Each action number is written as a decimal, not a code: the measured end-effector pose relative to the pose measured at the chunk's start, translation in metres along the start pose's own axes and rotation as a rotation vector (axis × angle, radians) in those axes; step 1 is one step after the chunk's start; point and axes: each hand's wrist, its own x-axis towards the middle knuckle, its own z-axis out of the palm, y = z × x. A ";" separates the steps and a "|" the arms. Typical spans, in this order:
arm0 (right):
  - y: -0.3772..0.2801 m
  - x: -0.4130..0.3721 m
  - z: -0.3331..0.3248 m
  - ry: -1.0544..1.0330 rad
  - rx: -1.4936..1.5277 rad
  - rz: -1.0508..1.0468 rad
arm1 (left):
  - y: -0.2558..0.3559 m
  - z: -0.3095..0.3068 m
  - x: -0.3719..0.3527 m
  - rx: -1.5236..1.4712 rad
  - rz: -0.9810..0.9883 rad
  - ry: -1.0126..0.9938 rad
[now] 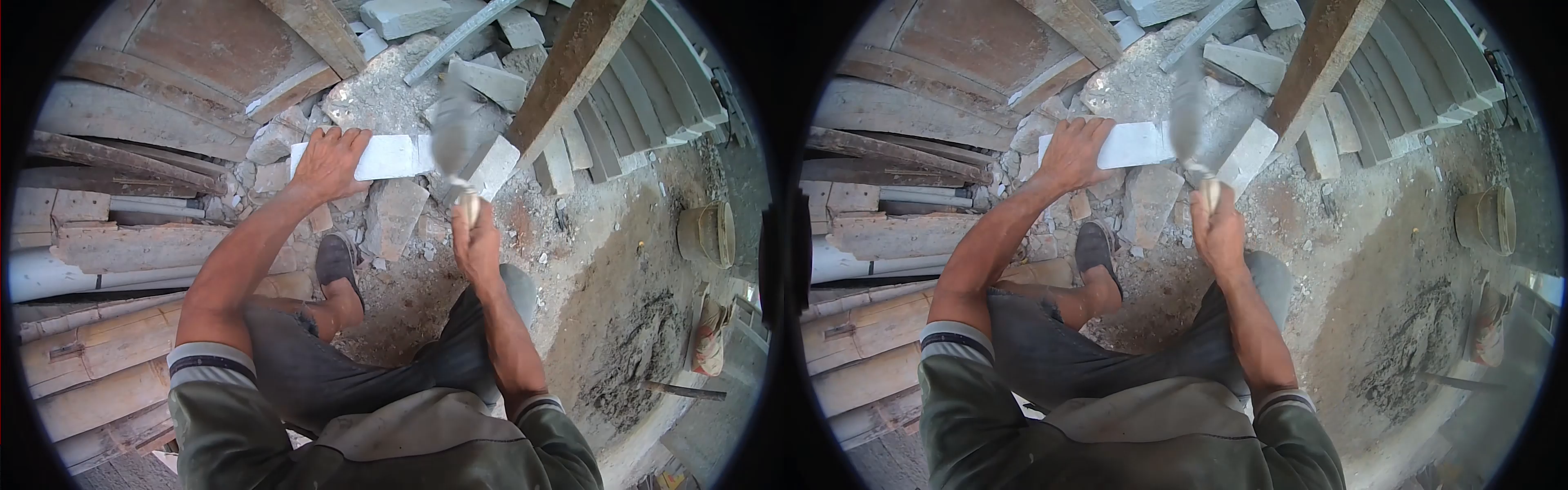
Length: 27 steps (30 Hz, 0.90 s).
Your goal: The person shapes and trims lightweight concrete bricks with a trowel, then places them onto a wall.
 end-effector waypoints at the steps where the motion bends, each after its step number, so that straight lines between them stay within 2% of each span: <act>1: 0.004 -0.001 -0.005 -0.198 -0.277 0.028 | 0.002 0.000 -0.003 0.030 0.024 0.025; 2: 0.008 -0.005 -0.006 -0.396 -0.552 0.062 | 0.001 0.001 -0.006 0.059 0.050 0.047; 3: -0.008 -0.001 -0.005 -0.392 -0.543 0.060 | -0.002 -0.001 -0.004 0.068 0.054 0.047; 5: -0.067 0.000 -0.013 -0.330 -0.337 0.210 | -0.001 -0.001 -0.011 0.043 0.069 0.064; 7: -0.072 -0.005 -0.013 -0.250 -0.270 0.163 | -0.002 0.002 -0.012 0.033 0.070 0.055; 9: -0.045 -0.014 -0.003 0.088 -0.124 -0.210 | -0.004 0.000 -0.011 0.015 0.078 0.063; 11: -0.008 -0.025 0.006 0.129 -0.134 -0.163 | -0.007 0.003 -0.012 0.019 0.086 0.087; 13: 0.001 -0.021 0.000 -0.415 -0.707 0.041 | -0.005 0.002 -0.012 0.025 0.112 0.107; 15: -0.033 -0.003 -0.012 -0.404 -0.705 -0.015 | -0.008 -0.001 -0.009 0.041 0.114 0.036; 17: -0.091 0.000 -0.018 -0.312 -0.419 0.160 | -0.013 0.001 -0.008 0.015 0.106 0.023; 18: -0.094 0.000 -0.019 -0.180 -0.333 0.028 | -0.013 -0.002 -0.008 -0.001 0.105 0.029; 19: -0.088 -0.003 -0.014 -0.181 -0.338 0.028 | -0.014 -0.005 -0.006 -0.013 0.099 0.043; 21: -0.051 -0.017 0.004 0.155 -0.135 -0.096 | -0.014 -0.006 -0.005 -0.040 0.096 0.030; 22: -0.017 -0.025 0.010 0.075 -0.319 -0.141 | -0.015 -0.005 -0.005 -0.049 0.102 0.038; 23: -0.008 -0.025 0.008 0.078 -0.316 -0.148 | -0.017 -0.005 -0.004 -0.055 0.111 0.046; 25: -0.009 -0.023 0.002 -0.413 -0.729 0.107 | -0.014 -0.004 -0.007 -0.038 0.135 0.036; 26: -0.020 -0.018 -0.007 -0.396 -0.556 0.162 | -0.016 -0.004 -0.003 -0.024 0.145 0.039; 27: -0.049 -0.010 -0.012 -0.412 -0.556 0.174 | -0.016 -0.004 -0.004 -0.031 0.134 0.024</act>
